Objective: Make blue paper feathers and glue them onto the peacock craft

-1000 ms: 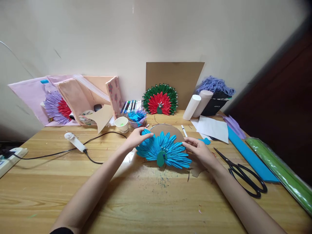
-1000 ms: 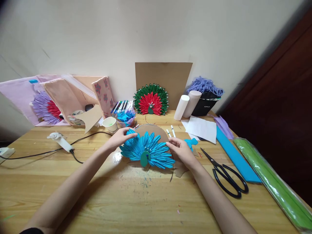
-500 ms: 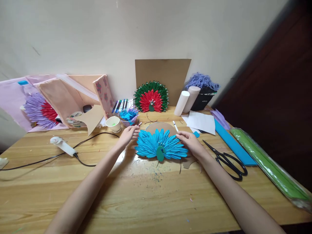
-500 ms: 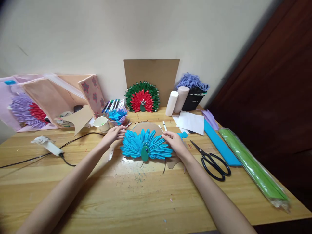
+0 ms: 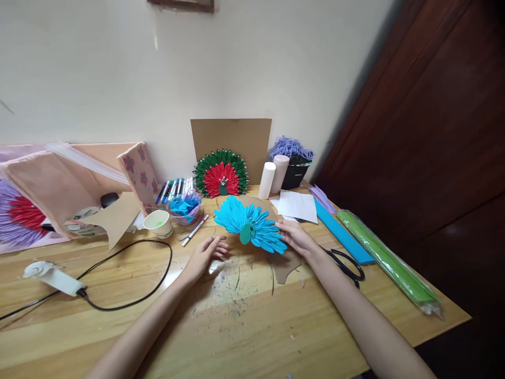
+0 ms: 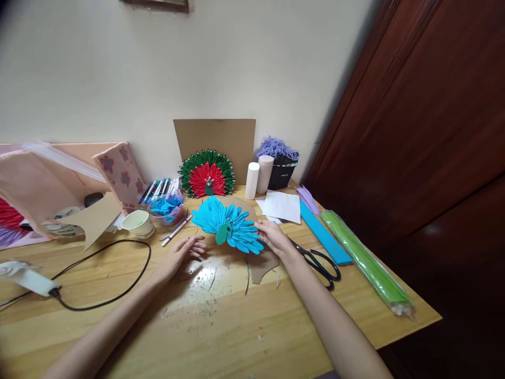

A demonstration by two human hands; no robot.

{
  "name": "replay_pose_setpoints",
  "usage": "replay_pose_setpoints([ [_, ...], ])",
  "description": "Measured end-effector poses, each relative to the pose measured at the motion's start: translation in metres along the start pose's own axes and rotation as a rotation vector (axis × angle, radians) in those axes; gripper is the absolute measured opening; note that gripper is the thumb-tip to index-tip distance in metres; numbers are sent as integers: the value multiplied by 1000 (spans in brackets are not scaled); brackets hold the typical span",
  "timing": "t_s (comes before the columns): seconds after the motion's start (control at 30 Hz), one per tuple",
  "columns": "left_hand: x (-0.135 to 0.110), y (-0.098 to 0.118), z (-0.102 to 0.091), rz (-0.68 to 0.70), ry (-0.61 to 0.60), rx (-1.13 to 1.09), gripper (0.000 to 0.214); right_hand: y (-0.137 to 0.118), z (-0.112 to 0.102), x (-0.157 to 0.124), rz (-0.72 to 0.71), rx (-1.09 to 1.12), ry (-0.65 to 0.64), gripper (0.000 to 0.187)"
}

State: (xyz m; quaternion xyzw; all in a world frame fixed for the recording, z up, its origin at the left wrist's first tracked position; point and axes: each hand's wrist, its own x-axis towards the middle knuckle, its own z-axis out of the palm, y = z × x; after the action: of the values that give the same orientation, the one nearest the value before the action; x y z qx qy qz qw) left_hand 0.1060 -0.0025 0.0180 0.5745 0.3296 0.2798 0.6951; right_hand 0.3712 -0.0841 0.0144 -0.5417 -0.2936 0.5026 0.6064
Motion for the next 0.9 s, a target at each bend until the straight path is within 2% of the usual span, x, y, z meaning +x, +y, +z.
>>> replay_pose_setpoints([
  [0.13,-7,3,7,-127,63,-83,43,9,21,-9,48,-2,-123,22],
  [0.3,-9,-4,7,-108,190,-130,49,19,42,-18,89,15,-182,31],
  [0.43,-11,-3,7,-130,217,-152,51,19,43,-19,85,-4,-209,29],
  [0.67,-14,-3,8,-106,179,-224,44,17,42,-20,86,-47,-222,26],
  [0.8,-10,-7,6,-77,143,-252,46,16,41,-20,94,-76,-201,26],
  [0.9,-3,-6,0,-49,159,-298,44,13,37,-19,81,-80,-181,24],
])
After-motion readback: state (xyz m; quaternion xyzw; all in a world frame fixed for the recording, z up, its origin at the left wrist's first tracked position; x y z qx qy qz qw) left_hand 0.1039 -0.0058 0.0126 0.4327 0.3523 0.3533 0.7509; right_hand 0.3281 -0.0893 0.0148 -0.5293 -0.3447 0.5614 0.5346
